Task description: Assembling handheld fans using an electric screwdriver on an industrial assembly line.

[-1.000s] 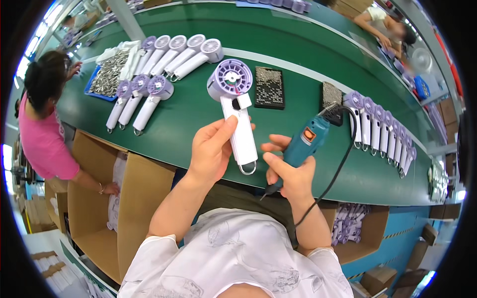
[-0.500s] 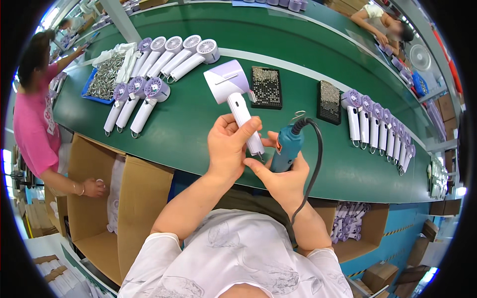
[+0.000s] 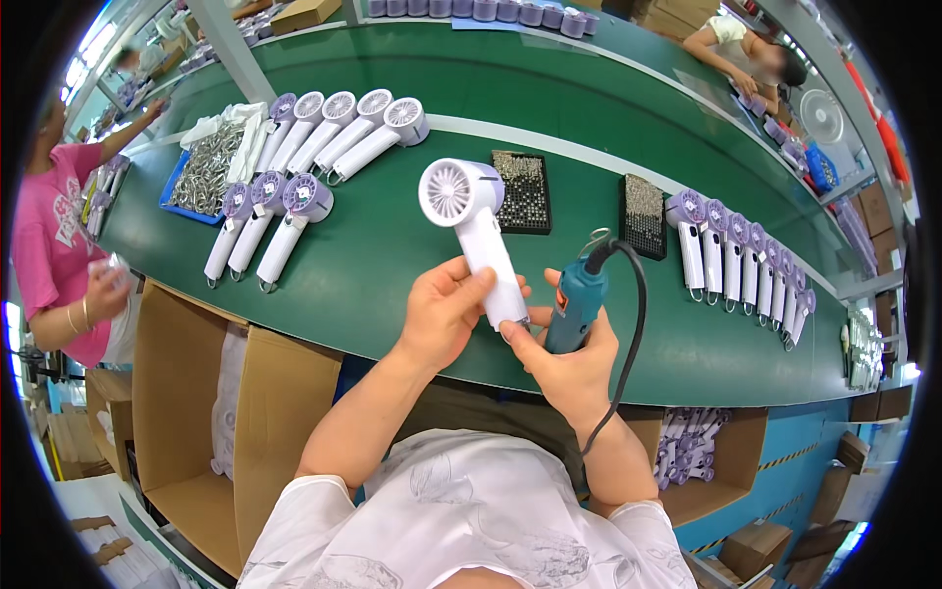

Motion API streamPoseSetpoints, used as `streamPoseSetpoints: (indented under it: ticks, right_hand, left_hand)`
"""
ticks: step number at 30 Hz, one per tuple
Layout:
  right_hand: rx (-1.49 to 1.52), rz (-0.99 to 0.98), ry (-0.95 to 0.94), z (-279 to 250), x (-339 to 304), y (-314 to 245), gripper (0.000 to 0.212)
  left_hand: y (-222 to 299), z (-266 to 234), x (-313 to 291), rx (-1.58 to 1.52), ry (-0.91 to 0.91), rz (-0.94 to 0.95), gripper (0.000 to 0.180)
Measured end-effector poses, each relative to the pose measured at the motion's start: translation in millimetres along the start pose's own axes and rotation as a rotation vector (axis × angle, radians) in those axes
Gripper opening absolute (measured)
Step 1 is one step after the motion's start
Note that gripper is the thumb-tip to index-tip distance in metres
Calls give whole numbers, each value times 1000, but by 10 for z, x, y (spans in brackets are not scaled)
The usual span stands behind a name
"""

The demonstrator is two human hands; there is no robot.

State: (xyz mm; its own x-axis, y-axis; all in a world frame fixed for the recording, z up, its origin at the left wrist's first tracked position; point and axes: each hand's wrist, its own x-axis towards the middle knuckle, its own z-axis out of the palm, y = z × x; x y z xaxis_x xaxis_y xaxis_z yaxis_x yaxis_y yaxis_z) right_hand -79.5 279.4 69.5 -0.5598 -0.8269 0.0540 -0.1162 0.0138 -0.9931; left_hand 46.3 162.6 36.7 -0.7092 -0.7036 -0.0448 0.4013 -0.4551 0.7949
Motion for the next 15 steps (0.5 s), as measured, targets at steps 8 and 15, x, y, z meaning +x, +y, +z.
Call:
streamPoseSetpoints:
  ticks: [8,15]
  right_hand:
    - [-259,-188,-33,-26,-102,-35,71]
    - [-254,-343,-31,59,-106,-79,73]
  left_hand:
    - [-11,-198,62,-307,-148,116,51]
    - [-11,-316,48,-181,-203,236,64]
